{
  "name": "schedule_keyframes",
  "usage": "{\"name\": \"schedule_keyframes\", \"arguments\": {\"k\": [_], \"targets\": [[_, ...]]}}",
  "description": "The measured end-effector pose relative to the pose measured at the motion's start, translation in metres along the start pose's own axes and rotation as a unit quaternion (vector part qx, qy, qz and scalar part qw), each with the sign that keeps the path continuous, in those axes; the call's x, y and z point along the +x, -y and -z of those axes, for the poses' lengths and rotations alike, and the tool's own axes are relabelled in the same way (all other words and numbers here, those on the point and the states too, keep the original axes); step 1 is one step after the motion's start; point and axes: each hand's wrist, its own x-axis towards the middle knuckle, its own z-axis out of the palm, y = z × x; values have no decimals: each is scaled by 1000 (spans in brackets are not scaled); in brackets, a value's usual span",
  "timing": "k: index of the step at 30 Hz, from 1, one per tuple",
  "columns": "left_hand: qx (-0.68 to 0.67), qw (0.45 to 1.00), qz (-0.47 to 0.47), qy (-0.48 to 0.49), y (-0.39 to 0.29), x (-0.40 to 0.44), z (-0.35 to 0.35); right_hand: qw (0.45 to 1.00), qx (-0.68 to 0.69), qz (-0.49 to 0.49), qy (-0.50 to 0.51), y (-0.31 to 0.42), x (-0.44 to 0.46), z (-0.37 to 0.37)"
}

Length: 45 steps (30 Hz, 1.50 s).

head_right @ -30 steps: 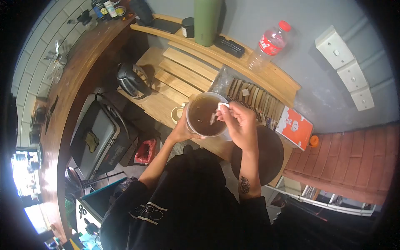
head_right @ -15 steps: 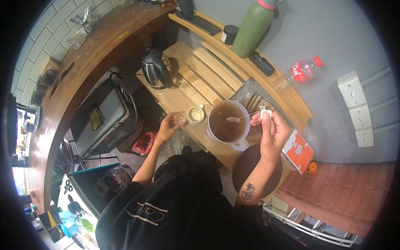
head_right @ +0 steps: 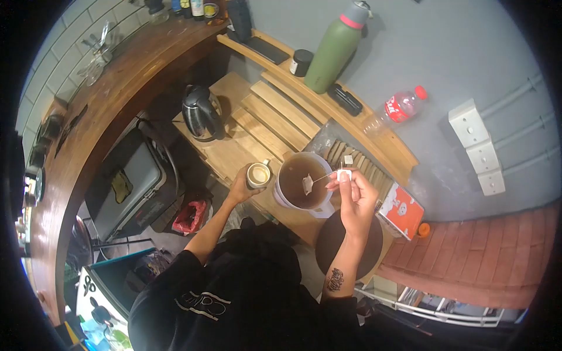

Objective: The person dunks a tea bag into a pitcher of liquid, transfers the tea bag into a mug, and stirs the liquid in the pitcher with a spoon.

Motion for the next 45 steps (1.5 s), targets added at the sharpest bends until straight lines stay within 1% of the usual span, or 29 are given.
{"name": "schedule_keyframes", "arguments": {"k": [3,5,6,8,10,12,13,15,16,18,19,22,23,25,27,28,29,31,32,33,35,37,39,40,41,43,44,45], "targets": [[20,1000,-7,15,0,8,-3,999,-21,-39,24,-6,-6,4],[25,999,-22,3,-5,15,-3,999,-21,-33,32,-1,-12,7],[11,1000,-8,0,-7,17,-2,999,-22,-34,29,2,-13,9],[18,1000,-10,-3,-6,15,-3,1000,-10,-16,0,10,-16,15],[26,1000,-14,-5,-7,13,-3,1000,-6,-9,3,17,-16,19],[-2,998,-40,-57,-8,9,-5,1000,-7,0,14,22,-15,21],[-2,998,-40,-55,-14,10,-3,1000,-7,-1,12,24,-14,22],[-66,996,-23,-58,-36,8,3,1000,-2,13,7,30,-11,22],[-64,996,-22,-57,-47,7,6,1000,-1,12,7,34,-10,21],[-106,990,-52,-79,-70,6,14,999,-15,43,-13,42,-7,19],[-103,990,-51,-79,-81,5,19,998,-23,57,-23,47,-5,18],[-124,983,-111,-84,-112,-1,30,996,-22,82,-21,66,-1,12],[-121,983,-110,-82,-121,-3,34,995,-22,95,-13,72,0,11],[-87,983,-143,-76,-141,-6,42,994,-17,103,-9,79,1,7],[-87,982,-149,-79,-161,-9,46,990,49,121,43,82,2,6],[-71,979,-169,-88,-171,-11,48,985,58,147,63,81,4,4],[-55,975,-190,-98,-179,-13,48,985,61,147,64,82,6,1],[-60,976,-183,-100,-189,-19,47,982,89,128,102,85,9,-5],[-62,978,-176,-90,-193,-22,46,982,106,108,108,84,10,-10],[-65,980,-170,-80,-197,-25,46,982,109,108,113,81,12,-14],[-72,979,-170,-82,-201,-29,44,982,68,80,155,69,14,-20],[-56,978,-180,-86,-200,-32,42,982,61,64,168,55,14,-22],[-58,977,-180,-100,-200,-34,43,972,-23,61,224,44,17,-13],[-53,976,-180,-108,-202,-36,45,967,-66,72,234,43,17,-10],[-47,975,-181,-116,-204,-38,47,965,-61,76,243,40,17,-4],[-31,975,-170,-141,-207,-40,51,951,-114,76,276,31,18,11],[-28,972,-174,-158,-207,-41,54,953,-110,54,277,25,16,18],[-23,968,-177,-174,-208,-42,56,950,-102,58,289,18,15,25]]}}
